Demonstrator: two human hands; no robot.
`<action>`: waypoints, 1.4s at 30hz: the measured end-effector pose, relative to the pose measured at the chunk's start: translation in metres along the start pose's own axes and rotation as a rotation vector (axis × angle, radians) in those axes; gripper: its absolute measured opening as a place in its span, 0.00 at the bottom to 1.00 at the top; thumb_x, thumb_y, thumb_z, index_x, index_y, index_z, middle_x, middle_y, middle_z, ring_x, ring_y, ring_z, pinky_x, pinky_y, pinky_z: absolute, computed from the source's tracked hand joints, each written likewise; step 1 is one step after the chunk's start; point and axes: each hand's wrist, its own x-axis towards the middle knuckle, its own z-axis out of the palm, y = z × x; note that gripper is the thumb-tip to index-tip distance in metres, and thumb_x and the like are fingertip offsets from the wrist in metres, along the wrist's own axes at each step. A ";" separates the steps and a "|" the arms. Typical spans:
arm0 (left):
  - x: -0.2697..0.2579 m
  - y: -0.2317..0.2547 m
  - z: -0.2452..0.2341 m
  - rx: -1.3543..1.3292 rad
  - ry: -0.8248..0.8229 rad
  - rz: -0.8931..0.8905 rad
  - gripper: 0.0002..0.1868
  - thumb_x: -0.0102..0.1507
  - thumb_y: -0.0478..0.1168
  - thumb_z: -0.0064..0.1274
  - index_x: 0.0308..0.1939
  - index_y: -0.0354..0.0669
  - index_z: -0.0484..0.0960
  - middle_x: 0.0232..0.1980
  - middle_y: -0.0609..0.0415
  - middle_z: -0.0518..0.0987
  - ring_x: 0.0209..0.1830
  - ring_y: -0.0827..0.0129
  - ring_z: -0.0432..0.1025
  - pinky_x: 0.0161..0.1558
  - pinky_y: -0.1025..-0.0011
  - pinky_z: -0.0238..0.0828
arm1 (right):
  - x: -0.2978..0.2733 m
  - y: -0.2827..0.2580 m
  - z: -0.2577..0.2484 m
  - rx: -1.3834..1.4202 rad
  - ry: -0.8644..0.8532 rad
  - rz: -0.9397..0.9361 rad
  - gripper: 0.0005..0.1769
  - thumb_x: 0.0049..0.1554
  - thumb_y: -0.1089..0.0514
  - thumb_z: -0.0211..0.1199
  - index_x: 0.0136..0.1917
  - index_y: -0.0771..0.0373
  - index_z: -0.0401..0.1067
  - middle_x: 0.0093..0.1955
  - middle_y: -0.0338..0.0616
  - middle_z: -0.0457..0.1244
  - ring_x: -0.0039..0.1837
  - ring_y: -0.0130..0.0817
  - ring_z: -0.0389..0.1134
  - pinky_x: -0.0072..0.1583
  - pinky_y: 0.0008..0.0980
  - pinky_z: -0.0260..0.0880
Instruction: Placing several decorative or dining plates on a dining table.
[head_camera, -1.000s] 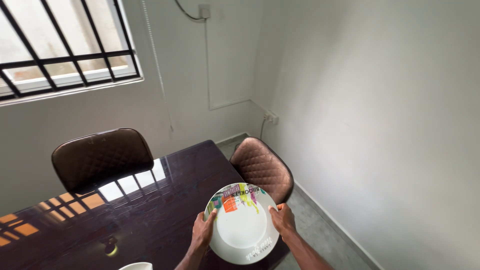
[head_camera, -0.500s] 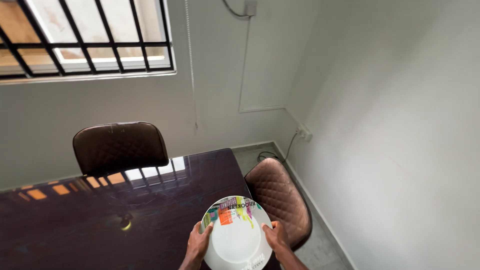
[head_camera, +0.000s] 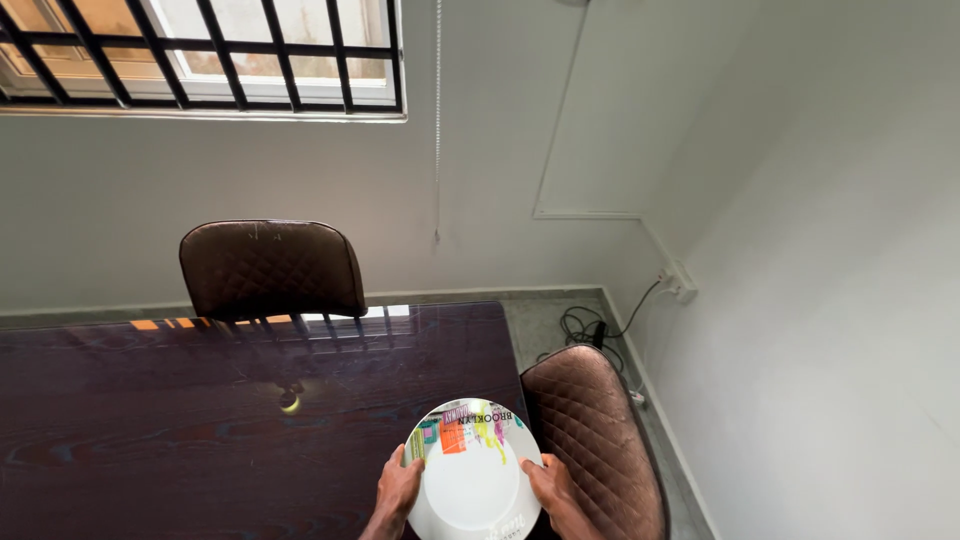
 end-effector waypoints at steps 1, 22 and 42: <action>-0.003 0.006 -0.001 -0.003 0.003 -0.007 0.43 0.62 0.42 0.47 0.82 0.50 0.51 0.65 0.41 0.77 0.43 0.63 0.83 0.51 0.60 0.82 | 0.003 -0.003 0.000 -0.006 -0.005 0.003 0.32 0.57 0.49 0.65 0.69 0.66 0.66 0.53 0.53 0.74 0.49 0.41 0.77 0.52 0.39 0.76; 0.046 0.011 0.012 0.033 0.041 -0.022 0.47 0.59 0.40 0.49 0.82 0.48 0.51 0.60 0.40 0.81 0.39 0.62 0.84 0.50 0.61 0.83 | 0.078 -0.007 0.010 -0.182 -0.059 -0.021 0.25 0.54 0.50 0.63 0.62 0.63 0.78 0.53 0.48 0.75 0.52 0.37 0.76 0.57 0.39 0.74; 0.050 0.015 0.014 0.063 0.016 -0.079 0.47 0.60 0.41 0.47 0.83 0.49 0.48 0.62 0.38 0.82 0.42 0.57 0.85 0.51 0.58 0.85 | 0.103 -0.001 0.012 -0.312 -0.051 -0.037 0.22 0.57 0.47 0.61 0.61 0.57 0.78 0.50 0.45 0.74 0.49 0.35 0.75 0.56 0.40 0.73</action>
